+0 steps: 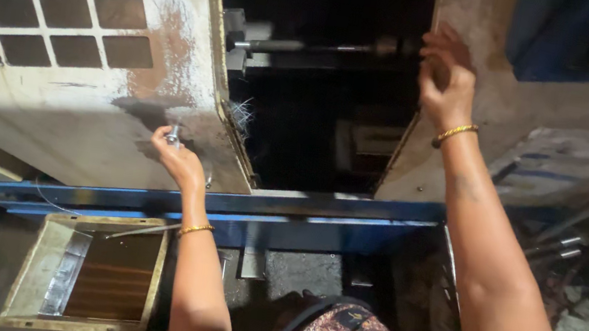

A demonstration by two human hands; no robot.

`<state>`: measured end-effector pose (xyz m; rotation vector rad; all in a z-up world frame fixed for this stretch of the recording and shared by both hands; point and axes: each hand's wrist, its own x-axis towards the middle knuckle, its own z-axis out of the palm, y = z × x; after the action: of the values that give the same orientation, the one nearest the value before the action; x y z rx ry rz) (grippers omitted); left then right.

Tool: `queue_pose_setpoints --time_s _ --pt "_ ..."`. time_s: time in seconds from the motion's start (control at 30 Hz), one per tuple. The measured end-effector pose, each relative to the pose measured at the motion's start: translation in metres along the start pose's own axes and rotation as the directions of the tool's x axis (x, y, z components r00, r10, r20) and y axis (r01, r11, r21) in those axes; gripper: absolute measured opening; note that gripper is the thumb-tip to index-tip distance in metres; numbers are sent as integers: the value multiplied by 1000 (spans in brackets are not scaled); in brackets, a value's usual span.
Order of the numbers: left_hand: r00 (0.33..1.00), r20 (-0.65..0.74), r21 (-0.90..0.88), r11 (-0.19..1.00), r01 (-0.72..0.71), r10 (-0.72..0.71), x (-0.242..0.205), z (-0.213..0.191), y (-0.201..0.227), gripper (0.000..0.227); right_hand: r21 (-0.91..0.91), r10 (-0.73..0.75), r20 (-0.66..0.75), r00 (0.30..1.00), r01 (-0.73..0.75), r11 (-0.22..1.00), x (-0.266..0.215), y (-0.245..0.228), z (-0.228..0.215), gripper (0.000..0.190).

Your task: The person wipes a long metal rod with a cloth, then opens a machine door and inserts the rod into an internal slot. The person repeats this process with multiple rods, wiping each one before insertion.

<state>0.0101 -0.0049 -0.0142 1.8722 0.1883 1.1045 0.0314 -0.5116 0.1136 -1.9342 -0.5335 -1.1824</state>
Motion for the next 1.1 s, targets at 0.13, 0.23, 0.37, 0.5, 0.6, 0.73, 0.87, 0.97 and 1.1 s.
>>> queue_pose_setpoints --time_s 0.13,0.23,0.37,0.5,0.6,0.73,0.87,0.97,1.1 --pt "999 6 -9 999 -39 39 3 1 -4 47 55 117 192 974 -130 990 -29 -35 -21 26" --pt "1000 13 -13 1000 -25 26 1 -2 -5 49 55 12 344 939 -33 998 -38 -57 -42 28" --pt "1000 2 31 999 -15 15 3 -1 0 50 -75 4 323 946 21 997 -23 -69 -92 29" --pt "1000 -3 72 997 -3 3 1 -1 4 48 -404 -136 96 986 163 900 9 -63 -154 33" --pt "1000 -8 23 1000 -6 6 -3 -1 6 48 -613 -103 36 994 103 783 21 -60 -184 37" --pt "1000 -3 32 999 -18 18 -6 0 7 48 -639 -45 13 999 43 768 31 -64 -191 39" --pt "1000 -10 20 1000 0 0 -11 2 14 47 -667 -131 42 990 125 734 41 -82 -179 37" --pt "1000 -27 -4 1000 6 -6 -17 4 25 47 -673 -105 49 993 111 731 54 -103 -168 37" --pt "999 -37 29 1000 1 0 -23 6 43 46 -717 -47 74 996 85 692 73 -139 -156 58"
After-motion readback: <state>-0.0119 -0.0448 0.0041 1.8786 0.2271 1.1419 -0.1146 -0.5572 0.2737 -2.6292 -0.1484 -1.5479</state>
